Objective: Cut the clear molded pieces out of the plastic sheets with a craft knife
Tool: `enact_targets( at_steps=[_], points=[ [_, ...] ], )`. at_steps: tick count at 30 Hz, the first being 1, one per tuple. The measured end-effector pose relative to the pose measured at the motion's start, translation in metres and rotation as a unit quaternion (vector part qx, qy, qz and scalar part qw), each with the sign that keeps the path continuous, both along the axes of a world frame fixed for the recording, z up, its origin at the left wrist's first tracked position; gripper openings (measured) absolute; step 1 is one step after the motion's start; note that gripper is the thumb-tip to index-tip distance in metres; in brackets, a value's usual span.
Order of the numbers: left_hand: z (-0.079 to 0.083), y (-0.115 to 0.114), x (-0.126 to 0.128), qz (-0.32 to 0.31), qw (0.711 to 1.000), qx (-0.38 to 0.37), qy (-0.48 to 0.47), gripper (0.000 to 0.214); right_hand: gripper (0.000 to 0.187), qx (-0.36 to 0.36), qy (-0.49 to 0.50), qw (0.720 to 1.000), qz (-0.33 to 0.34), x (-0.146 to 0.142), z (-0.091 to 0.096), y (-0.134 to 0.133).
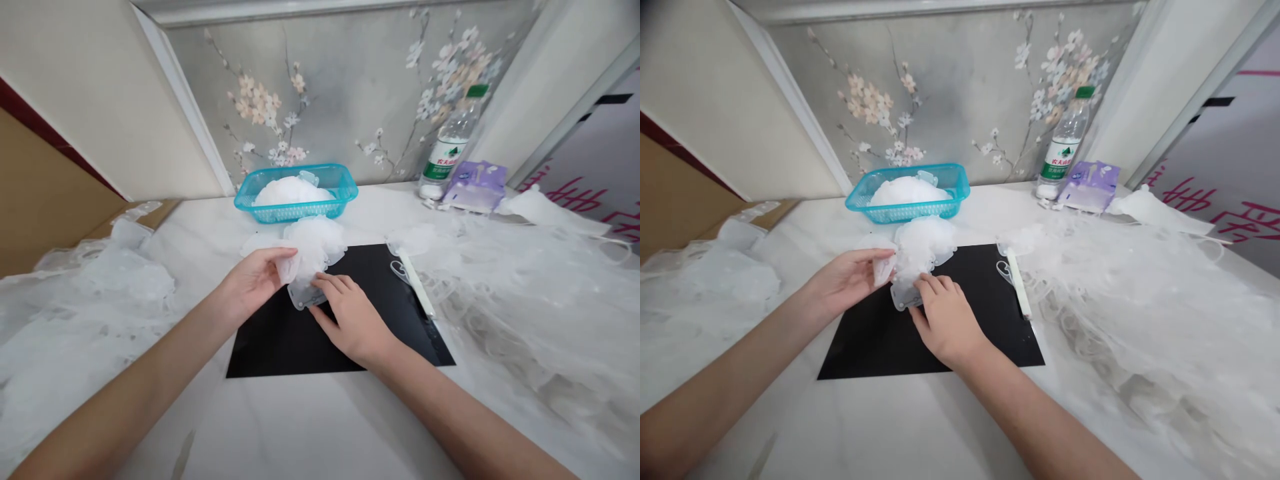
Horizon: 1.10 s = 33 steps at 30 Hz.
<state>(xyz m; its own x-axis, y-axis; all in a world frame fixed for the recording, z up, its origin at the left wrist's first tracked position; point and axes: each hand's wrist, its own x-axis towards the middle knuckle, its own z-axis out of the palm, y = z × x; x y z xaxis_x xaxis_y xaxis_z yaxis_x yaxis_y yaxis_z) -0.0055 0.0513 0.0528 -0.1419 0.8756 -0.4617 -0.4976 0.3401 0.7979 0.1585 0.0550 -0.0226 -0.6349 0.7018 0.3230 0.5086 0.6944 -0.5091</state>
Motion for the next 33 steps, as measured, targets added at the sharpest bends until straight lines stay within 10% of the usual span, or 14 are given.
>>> enact_targets(
  at_steps=[8,22,33],
  points=[
    [0.002,0.008,-0.005,0.086,0.996,-0.020,0.010,0.015,0.022,0.019,-0.017,1.000,-0.003,0.000,0.000,0.002],
    [0.011,0.003,-0.017,-0.092,0.988,0.064,-0.106,0.061,0.024,0.045,-0.050,0.998,0.011,0.000,0.009,-0.001],
    [0.016,-0.004,-0.008,-0.191,0.959,0.114,-0.174,0.050,0.021,0.080,-0.063,0.994,-0.030,0.000,0.005,0.001]
  ],
)
